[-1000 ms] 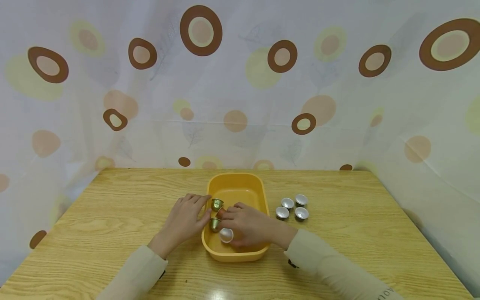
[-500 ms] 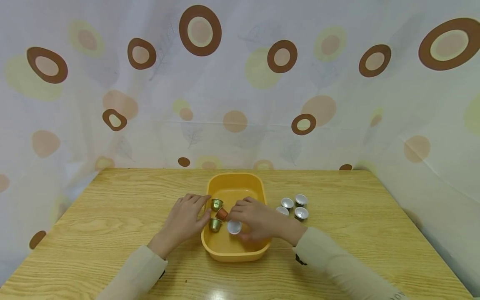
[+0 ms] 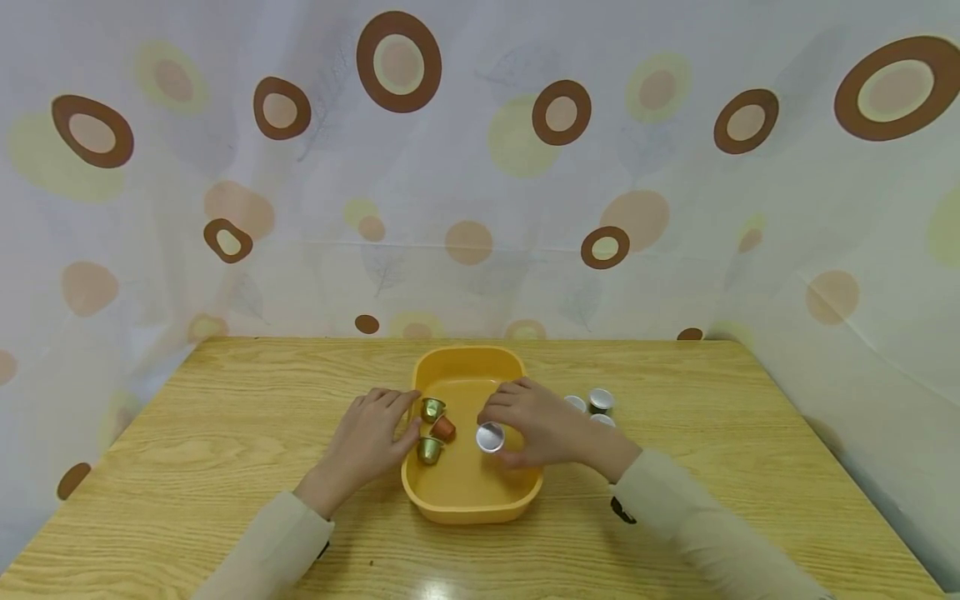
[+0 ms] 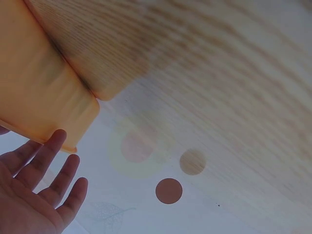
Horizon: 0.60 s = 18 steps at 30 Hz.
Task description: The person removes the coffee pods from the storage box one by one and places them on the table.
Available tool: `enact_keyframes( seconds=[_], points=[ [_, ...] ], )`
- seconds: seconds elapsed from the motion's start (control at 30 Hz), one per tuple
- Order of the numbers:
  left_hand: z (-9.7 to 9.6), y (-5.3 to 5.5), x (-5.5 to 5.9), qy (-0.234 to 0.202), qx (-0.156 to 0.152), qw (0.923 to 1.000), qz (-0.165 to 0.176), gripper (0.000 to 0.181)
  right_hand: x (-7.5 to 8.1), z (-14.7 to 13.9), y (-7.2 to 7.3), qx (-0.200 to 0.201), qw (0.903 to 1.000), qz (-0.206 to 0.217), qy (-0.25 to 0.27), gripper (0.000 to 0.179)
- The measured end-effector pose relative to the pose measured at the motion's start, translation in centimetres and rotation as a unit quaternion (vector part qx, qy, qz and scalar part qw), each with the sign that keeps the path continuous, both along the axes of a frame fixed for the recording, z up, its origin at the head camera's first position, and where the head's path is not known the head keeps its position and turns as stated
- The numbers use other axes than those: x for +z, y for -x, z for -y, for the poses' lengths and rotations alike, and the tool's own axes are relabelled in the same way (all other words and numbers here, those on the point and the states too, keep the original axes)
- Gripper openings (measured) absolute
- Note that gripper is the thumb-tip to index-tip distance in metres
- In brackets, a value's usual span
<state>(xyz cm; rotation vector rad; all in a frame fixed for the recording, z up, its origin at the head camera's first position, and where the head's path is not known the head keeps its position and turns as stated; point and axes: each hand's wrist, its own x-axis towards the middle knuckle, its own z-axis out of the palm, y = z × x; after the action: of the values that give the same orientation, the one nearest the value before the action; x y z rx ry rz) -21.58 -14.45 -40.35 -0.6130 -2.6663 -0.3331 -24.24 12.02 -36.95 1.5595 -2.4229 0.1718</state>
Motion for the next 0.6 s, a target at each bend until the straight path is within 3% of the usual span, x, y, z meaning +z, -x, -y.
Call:
enact_keyframes(
  seconds=[0.23, 0.6],
  points=[
    [0.0, 0.0, 0.0, -0.001, 0.001, 1.0000, 0.003, 0.037, 0.6, -1.3, 0.3, -0.016, 0.9996, 0.004, 0.021, 0.036],
    [0.0, 0.0, 0.1, -0.008, -0.002, 0.9999, 0.007, 0.037, 1.5, -3.2, 0.6, -0.031, 0.9976, -0.030, 0.055, 0.033]
  ],
)
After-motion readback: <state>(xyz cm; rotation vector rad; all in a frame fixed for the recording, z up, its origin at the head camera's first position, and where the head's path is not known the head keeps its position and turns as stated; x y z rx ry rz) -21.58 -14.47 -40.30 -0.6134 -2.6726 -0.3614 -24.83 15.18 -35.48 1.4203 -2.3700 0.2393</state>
